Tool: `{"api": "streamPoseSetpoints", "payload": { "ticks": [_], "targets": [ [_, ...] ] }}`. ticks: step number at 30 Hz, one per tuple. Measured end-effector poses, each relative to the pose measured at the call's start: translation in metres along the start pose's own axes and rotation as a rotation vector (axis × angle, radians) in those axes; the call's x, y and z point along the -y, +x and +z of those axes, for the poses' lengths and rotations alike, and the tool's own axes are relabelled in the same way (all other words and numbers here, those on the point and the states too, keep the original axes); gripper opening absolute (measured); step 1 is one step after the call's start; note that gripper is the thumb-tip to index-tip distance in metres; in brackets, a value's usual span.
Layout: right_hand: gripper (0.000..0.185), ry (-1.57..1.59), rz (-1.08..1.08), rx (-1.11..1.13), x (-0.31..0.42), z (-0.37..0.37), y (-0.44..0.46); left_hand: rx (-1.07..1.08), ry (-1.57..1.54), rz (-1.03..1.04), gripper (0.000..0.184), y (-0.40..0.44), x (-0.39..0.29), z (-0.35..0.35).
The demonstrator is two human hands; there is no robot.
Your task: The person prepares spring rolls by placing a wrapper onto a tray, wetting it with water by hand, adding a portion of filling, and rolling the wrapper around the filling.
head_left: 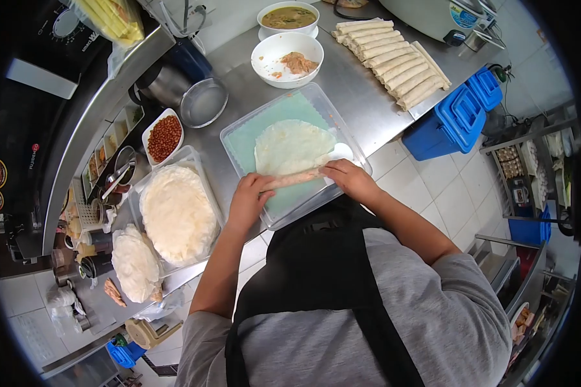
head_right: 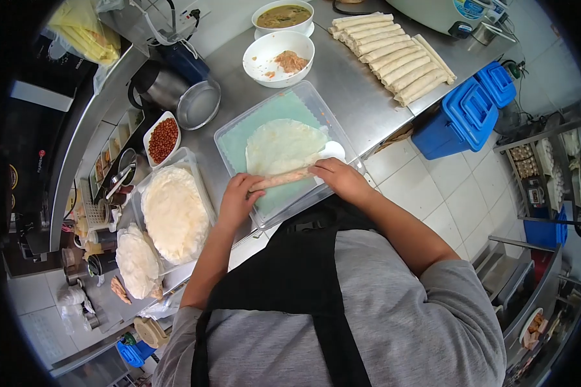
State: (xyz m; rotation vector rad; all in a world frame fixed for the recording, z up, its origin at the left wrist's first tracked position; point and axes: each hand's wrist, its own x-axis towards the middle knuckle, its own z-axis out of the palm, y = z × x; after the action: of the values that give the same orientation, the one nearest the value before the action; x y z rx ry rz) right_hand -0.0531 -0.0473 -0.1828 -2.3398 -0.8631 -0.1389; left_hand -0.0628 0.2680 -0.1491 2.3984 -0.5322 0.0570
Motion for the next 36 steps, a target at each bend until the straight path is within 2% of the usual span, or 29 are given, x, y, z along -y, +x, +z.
{"api": "streamPoseSetpoints", "payload": {
  "ticks": [4,7,10,14,16,22,24,26,28,31,32,34,36],
  "targets": [
    [0.035,0.005,-0.012,-0.019,0.0,-0.002,0.003,0.064,-0.147,-0.151,0.035,-0.004,0.005,-0.006],
    [0.032,0.063,0.007,-0.049,0.0,-0.001,0.005,-0.033,-0.215,-0.269,0.032,-0.005,0.005,0.0],
    [0.028,0.095,0.029,-0.1,-0.002,-0.001,0.007,-0.029,-0.198,-0.293,0.027,-0.007,0.006,0.0],
    [0.024,0.227,0.165,-0.045,-0.004,-0.008,0.011,-0.128,-0.247,-0.224,0.02,-0.009,0.009,0.003],
    [0.021,0.245,0.196,-0.043,-0.005,-0.01,0.013,-0.077,-0.252,-0.315,0.013,-0.003,0.01,0.0],
    [0.012,0.353,0.402,-0.045,-0.008,-0.009,0.025,0.017,-0.165,-0.405,0.016,0.014,0.018,-0.005],
    [0.011,0.368,0.476,-0.032,-0.01,-0.009,0.027,0.024,-0.143,-0.387,0.02,0.016,0.019,-0.004],
    [0.011,0.342,0.46,-0.037,-0.012,-0.007,0.027,0.033,-0.121,-0.366,0.024,0.016,0.016,-0.001],
    [0.011,0.317,0.445,-0.043,-0.012,-0.008,0.029,-0.099,-0.072,-0.082,0.031,0.013,0.001,0.001],
    [0.009,0.311,0.476,-0.032,-0.011,-0.008,0.03,0.01,-0.117,-0.097,0.037,0.011,0.004,0.004],
    [0.01,0.304,0.471,-0.013,-0.012,-0.009,0.031,0.011,-0.118,-0.096,0.037,0.012,0.005,0.005],
    [0.012,0.295,0.468,0.004,-0.008,-0.014,0.034,-0.047,-0.162,-0.229,0.036,0.016,0.0,0.001],
    [0.018,0.432,0.519,-0.061,-0.002,-0.017,0.037,-0.064,-0.211,-0.226,0.034,0.018,0.006,0.001]
  ]
}}
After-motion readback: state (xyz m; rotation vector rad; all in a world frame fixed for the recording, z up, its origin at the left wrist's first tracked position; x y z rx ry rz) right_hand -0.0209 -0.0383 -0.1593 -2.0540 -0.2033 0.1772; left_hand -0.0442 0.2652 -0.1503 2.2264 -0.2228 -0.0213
